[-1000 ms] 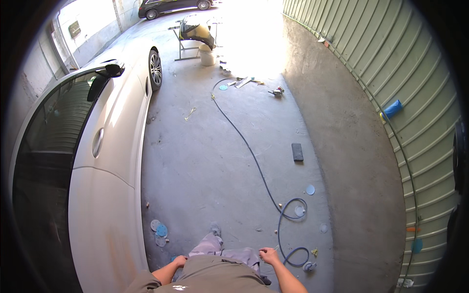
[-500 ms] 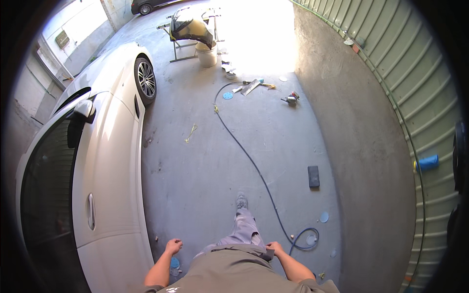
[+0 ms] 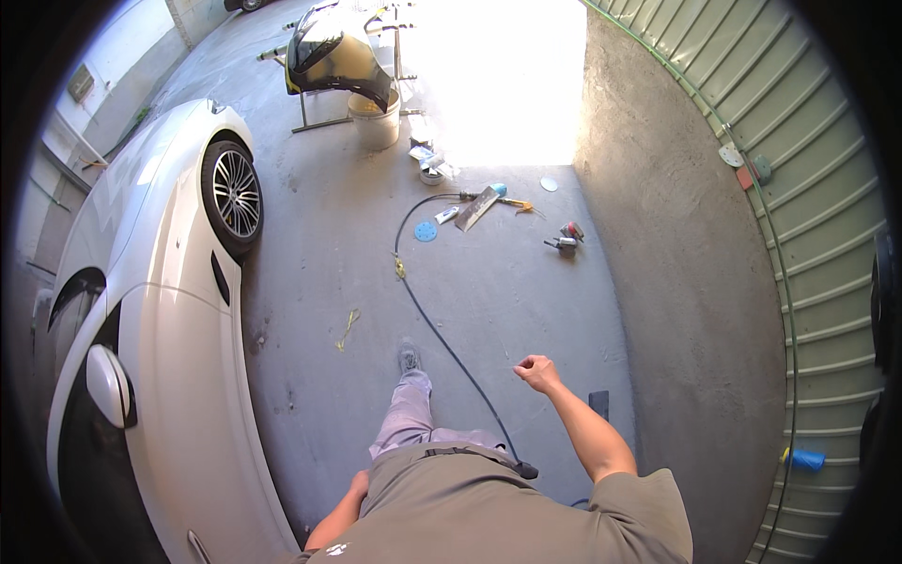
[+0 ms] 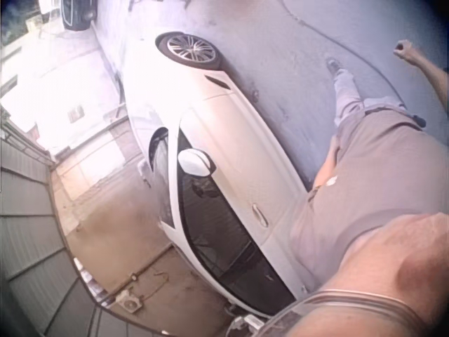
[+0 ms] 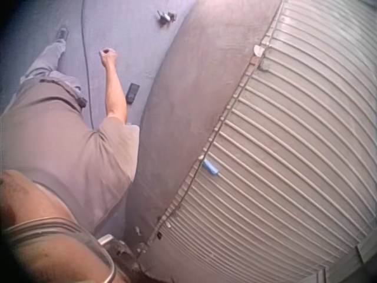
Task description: The person prepares and applies body filler to a detached car bumper. They mix filler and hardener on a metal plate, spread it with a putty knife, and apply it to the bumper surface, smoothing it out.
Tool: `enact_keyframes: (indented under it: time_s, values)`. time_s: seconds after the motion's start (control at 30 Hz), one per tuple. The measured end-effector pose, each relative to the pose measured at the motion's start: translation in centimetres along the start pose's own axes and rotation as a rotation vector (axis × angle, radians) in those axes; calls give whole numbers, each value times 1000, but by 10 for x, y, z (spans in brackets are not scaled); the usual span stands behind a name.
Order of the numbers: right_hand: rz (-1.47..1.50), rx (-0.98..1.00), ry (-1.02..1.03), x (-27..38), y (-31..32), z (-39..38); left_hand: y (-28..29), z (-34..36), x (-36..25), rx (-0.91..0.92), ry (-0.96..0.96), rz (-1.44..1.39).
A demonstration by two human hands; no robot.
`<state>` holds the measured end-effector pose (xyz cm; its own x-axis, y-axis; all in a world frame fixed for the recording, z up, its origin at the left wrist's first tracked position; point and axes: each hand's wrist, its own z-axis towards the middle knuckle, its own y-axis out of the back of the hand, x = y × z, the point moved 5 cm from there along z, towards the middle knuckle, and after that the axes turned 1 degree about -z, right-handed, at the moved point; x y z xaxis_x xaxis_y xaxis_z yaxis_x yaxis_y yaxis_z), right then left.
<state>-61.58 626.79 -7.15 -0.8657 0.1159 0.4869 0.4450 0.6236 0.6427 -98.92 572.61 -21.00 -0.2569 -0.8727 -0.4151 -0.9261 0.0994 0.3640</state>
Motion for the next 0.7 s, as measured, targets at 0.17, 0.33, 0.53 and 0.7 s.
enact_keyframes:
  time_s: [0.17,0.33,0.53,0.7]
  values:
    - [-60,208,-217,38,-8,62,212,139,-174,1,110,400]
    - [-54,284,-364,46,-19,137,454,243,-433,-368,-110,260]
    - [-155,479,-566,95,16,360,538,333,-618,-581,-271,210]
    - [423,41,-220,279,148,549,556,383,-688,-332,-227,430]
